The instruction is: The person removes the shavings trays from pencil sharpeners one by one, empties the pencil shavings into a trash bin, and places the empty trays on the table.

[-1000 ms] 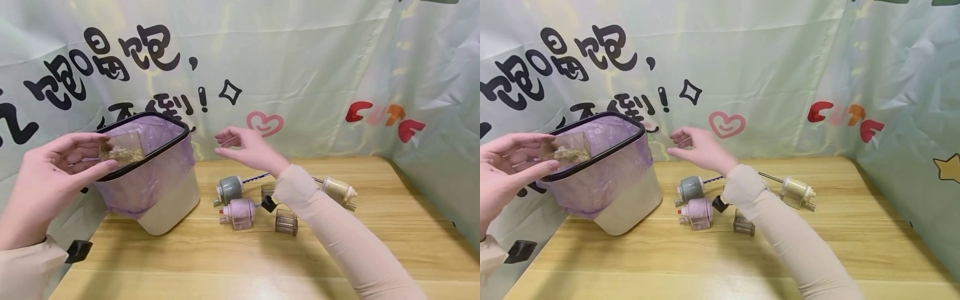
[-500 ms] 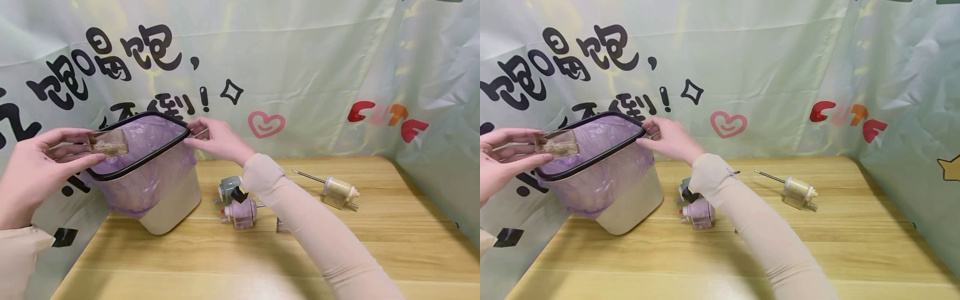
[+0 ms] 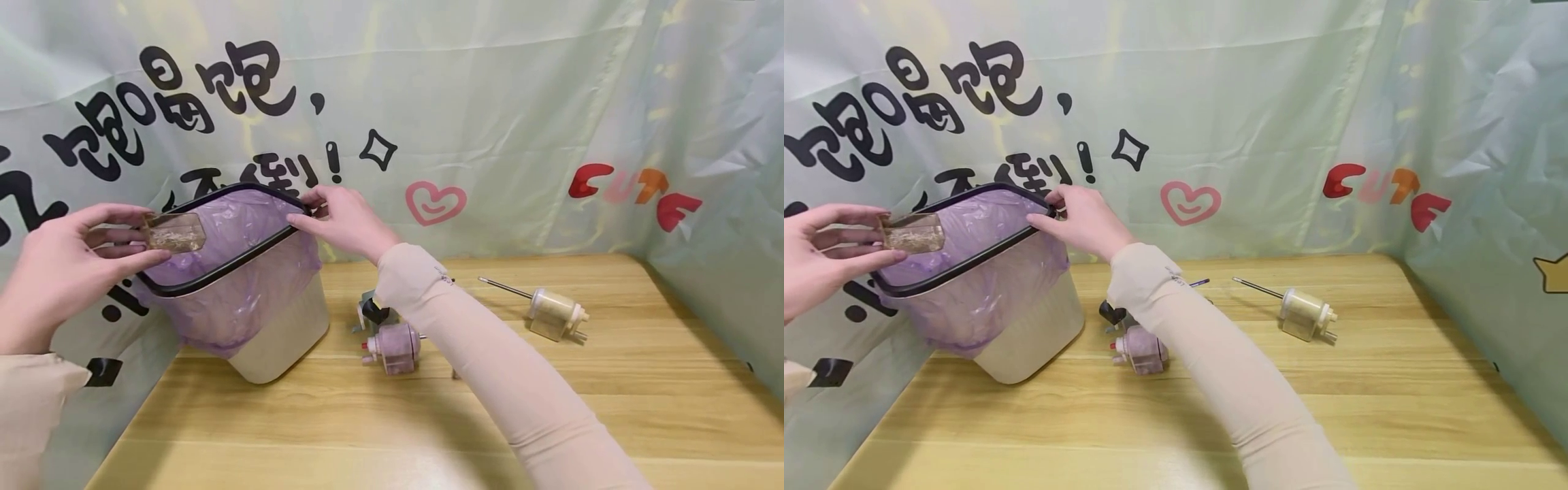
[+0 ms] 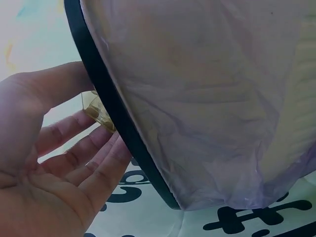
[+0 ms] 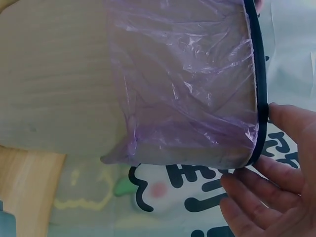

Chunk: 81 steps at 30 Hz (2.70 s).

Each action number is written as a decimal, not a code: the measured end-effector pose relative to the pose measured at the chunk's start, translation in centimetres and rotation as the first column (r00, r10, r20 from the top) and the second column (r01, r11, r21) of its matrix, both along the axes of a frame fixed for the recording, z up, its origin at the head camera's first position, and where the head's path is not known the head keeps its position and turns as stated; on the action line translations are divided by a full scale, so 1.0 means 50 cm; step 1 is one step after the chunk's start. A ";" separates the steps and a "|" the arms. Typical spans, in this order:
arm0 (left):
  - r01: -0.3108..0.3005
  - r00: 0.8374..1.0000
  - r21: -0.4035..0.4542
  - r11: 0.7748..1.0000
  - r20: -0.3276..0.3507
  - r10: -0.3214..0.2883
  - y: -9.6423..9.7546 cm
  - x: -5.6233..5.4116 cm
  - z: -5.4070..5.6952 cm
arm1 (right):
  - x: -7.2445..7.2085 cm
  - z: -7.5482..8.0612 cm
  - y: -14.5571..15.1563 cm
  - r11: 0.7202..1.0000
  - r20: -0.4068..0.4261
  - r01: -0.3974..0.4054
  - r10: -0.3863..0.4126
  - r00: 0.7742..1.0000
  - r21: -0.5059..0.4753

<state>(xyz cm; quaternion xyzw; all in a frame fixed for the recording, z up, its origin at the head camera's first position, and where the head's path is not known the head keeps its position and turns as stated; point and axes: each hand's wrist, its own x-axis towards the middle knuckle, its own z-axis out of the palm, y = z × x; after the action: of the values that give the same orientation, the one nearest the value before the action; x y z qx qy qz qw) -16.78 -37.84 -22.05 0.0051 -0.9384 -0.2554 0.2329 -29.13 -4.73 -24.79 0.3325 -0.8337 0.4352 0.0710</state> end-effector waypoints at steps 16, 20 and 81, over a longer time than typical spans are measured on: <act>0.079 0.989 -0.284 0.955 -0.100 -0.112 0.017 -0.013 0.018 | -0.002 0.009 -0.006 0.999 0.042 0.042 -0.042 0.998 0.000; 0.091 0.979 -0.367 0.926 -0.140 -0.152 0.023 -0.013 0.022 | -0.002 0.007 -0.006 0.999 0.042 0.042 -0.042 0.998 -0.002; 0.181 0.786 -0.810 0.559 -0.222 -0.576 0.091 -0.025 0.021 | -0.002 0.004 -0.003 0.998 0.070 0.048 -0.050 0.996 0.026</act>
<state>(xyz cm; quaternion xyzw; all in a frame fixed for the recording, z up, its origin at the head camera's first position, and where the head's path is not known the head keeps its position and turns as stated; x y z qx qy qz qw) -18.03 -33.28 -21.00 -0.3620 -0.8485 0.1180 0.3676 -29.23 -4.85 -24.59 0.2973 -0.8488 0.4345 0.0482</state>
